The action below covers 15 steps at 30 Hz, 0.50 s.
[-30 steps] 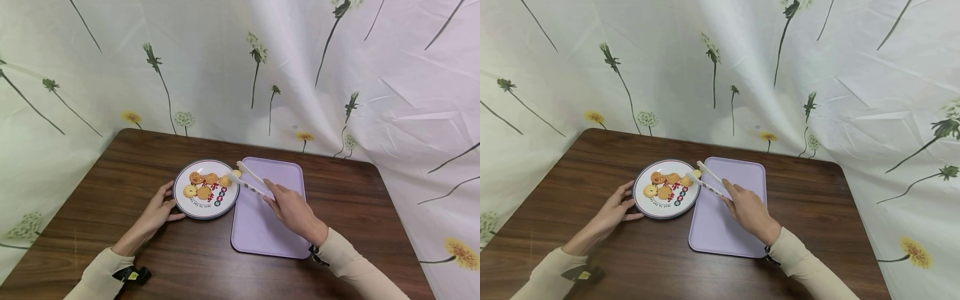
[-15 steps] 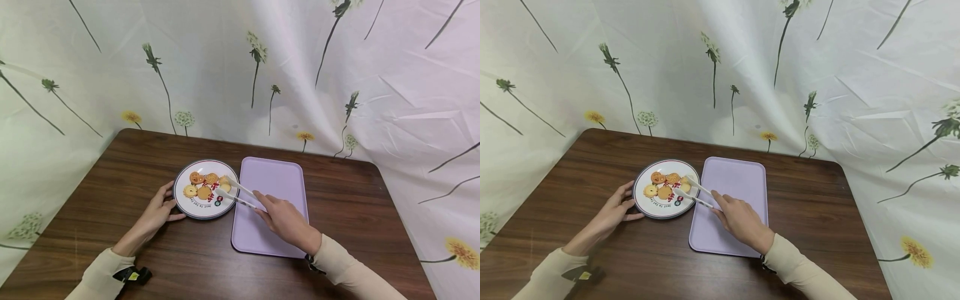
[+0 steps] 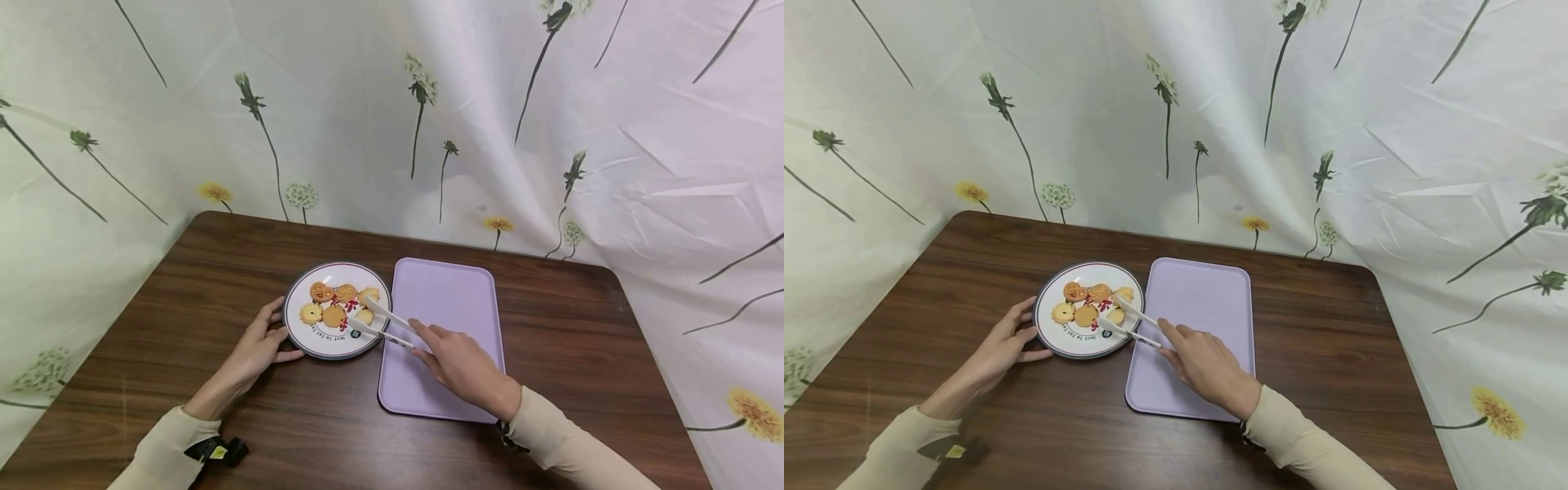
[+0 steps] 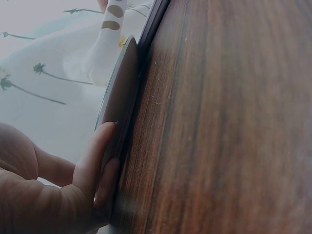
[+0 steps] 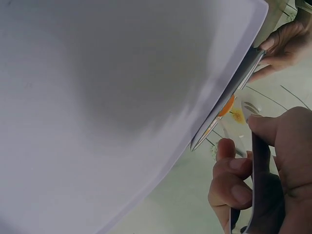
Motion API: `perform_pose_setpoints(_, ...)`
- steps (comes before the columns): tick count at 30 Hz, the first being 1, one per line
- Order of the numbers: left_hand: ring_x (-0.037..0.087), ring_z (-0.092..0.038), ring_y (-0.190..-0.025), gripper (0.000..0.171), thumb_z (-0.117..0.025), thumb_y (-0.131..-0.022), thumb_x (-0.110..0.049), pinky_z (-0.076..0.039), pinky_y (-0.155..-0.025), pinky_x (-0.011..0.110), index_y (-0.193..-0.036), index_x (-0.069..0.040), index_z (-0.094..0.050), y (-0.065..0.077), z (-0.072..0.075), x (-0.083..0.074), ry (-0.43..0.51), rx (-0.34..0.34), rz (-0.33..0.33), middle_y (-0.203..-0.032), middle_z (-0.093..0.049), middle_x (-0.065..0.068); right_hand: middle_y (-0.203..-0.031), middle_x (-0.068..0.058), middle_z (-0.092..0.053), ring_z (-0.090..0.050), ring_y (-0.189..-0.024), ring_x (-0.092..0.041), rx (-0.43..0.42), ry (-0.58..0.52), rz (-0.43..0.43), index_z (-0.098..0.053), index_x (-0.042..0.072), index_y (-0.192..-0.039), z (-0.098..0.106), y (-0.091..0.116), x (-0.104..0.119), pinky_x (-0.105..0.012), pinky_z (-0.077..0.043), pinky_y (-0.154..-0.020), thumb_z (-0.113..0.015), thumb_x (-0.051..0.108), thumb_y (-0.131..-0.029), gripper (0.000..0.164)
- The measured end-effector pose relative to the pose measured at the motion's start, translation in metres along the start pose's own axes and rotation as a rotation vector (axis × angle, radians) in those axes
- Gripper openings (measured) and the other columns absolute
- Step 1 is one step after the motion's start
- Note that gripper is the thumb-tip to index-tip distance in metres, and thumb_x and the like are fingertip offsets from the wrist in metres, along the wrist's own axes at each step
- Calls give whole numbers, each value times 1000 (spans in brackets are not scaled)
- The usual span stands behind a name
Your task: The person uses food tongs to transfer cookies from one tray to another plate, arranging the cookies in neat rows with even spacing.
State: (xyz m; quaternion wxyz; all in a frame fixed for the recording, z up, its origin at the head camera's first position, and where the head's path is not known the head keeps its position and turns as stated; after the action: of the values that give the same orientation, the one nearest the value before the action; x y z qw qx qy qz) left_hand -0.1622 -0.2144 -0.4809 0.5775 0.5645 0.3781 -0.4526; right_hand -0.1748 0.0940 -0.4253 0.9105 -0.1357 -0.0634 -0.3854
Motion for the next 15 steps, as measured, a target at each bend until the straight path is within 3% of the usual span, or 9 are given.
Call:
perform_pose_setpoints(7, 50, -38, -142, 67, -26, -109, 3, -69, -91, 30, -167, -4, 7, 0, 0, 0, -7, 4, -4, -161, -12, 36, -90, 1, -69, -58, -63, -10, 18, 22, 0, -55, 13, -149, -6, -1, 0, -32, -57, -55, -65, 30, -104, 49)
perform_pose_setpoints(15, 50, -38, -142, 66, -25, -109, 3, -69, -92, 32, -167, -5, 7, 0, 1, 0, -5, 4, -3, -161, -12, 36, -92, -1, -71, -62, -65, -12, 24, 30, -3, -54, 13, -148, -8, -3, -3, -34, -59, -56, -65, 29, -104, 47)
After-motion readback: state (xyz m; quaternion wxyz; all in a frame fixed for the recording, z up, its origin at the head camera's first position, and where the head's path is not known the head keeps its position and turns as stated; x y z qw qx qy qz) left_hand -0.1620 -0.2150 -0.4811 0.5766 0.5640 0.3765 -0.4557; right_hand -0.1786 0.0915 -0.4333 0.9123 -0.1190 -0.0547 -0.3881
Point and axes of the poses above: each hand's wrist, its own y-axis away from the middle knuckle, its own z-axis out of the back of the hand, x = y × z, the point moved 7 cm from there along -y, towards the middle knuckle
